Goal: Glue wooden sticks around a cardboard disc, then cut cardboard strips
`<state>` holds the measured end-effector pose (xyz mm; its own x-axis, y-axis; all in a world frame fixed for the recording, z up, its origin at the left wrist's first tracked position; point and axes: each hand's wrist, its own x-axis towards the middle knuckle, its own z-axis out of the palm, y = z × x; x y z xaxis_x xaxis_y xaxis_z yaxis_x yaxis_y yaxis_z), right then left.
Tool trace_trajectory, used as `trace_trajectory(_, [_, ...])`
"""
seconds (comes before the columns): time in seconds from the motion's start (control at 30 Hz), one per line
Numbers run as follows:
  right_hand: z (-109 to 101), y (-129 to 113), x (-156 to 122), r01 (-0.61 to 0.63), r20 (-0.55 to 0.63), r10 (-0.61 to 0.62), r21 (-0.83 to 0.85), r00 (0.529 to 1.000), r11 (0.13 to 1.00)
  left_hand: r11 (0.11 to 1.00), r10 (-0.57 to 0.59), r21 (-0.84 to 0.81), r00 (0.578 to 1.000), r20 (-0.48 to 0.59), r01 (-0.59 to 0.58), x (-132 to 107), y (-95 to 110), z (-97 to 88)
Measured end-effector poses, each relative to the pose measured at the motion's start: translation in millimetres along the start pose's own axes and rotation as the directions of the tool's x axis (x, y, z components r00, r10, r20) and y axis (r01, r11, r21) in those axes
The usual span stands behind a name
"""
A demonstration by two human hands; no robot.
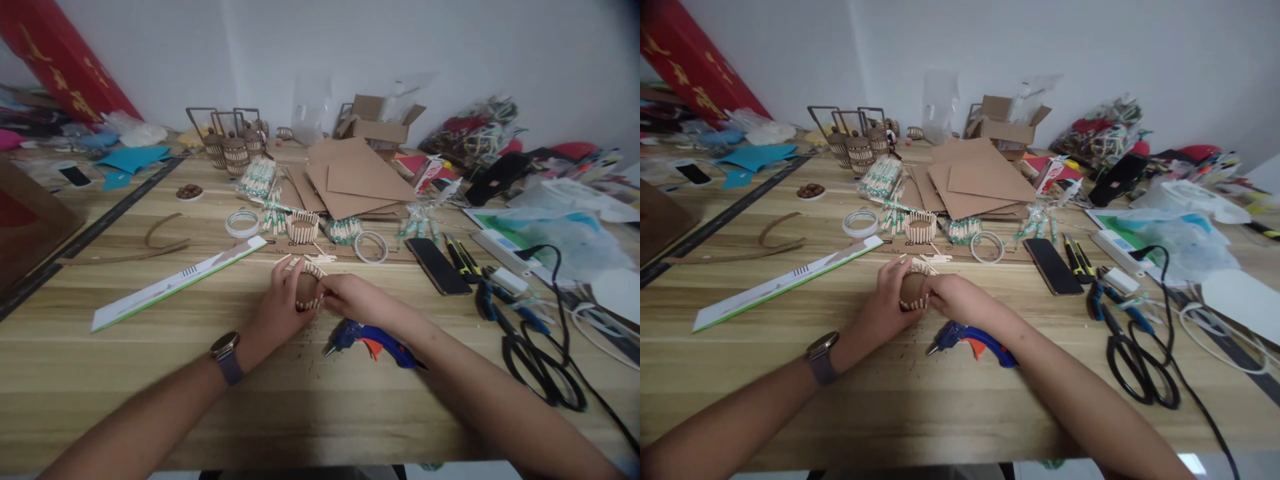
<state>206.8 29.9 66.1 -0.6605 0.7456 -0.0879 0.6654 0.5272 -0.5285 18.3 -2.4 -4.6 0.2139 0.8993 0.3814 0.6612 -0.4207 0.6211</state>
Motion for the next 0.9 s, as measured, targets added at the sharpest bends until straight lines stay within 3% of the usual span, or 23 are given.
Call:
trace_trajectory(0.33, [14,2,-5,0.022,-0.028,-0.025,-0.084,0.999,0.996,1.000,-0.005,0.001,1.000,0.004,0.005,0,1,-0.1])
trace_trajectory(0.9, [15,5,-6,0.036,-0.032,-0.037,-0.026,0.999,0.999,1.000,0.008,-0.015,1.000,0.013,-0.008,-1,-3,1.2])
